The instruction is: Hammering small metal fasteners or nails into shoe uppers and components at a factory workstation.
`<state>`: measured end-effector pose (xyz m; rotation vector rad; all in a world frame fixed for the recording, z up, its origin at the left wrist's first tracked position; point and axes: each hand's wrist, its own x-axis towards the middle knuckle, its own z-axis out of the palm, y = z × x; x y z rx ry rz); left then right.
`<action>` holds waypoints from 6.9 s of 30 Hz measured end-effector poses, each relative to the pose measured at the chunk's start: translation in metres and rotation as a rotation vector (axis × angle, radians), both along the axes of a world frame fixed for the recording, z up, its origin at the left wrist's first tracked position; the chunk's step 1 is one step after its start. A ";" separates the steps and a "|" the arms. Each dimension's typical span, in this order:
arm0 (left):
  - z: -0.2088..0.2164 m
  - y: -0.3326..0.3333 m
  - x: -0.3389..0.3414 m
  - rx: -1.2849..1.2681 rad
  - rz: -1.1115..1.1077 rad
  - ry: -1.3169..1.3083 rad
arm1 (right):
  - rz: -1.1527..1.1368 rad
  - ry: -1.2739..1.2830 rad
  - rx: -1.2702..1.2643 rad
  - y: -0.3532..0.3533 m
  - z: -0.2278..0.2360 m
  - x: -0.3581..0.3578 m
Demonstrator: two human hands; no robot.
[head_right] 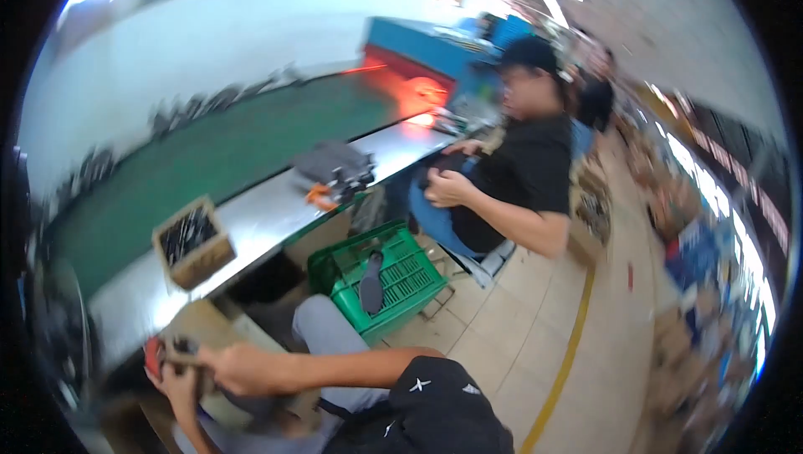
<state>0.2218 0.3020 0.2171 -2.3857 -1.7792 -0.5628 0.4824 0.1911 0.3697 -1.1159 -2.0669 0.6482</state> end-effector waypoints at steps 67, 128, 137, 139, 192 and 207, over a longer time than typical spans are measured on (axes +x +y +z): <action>0.221 -0.158 0.121 -1.527 -1.121 -1.079 | 0.903 0.393 -0.054 -0.030 0.074 0.085; 0.149 -0.028 0.237 0.044 -0.536 -1.358 | 0.146 0.615 -0.245 0.041 0.124 0.113; 0.235 -0.126 0.113 0.024 -0.206 -1.325 | -0.126 -0.437 0.033 0.042 -0.078 0.012; 0.230 -0.130 0.097 0.041 -0.192 -1.288 | -0.100 -0.499 0.099 0.021 -0.065 0.007; 0.249 -0.115 0.144 0.357 -0.681 -0.882 | -0.041 0.947 -0.266 -0.037 0.078 0.062; 0.158 -0.061 0.093 0.431 -0.560 -0.577 | -0.231 0.631 -0.331 0.009 0.045 0.034</action>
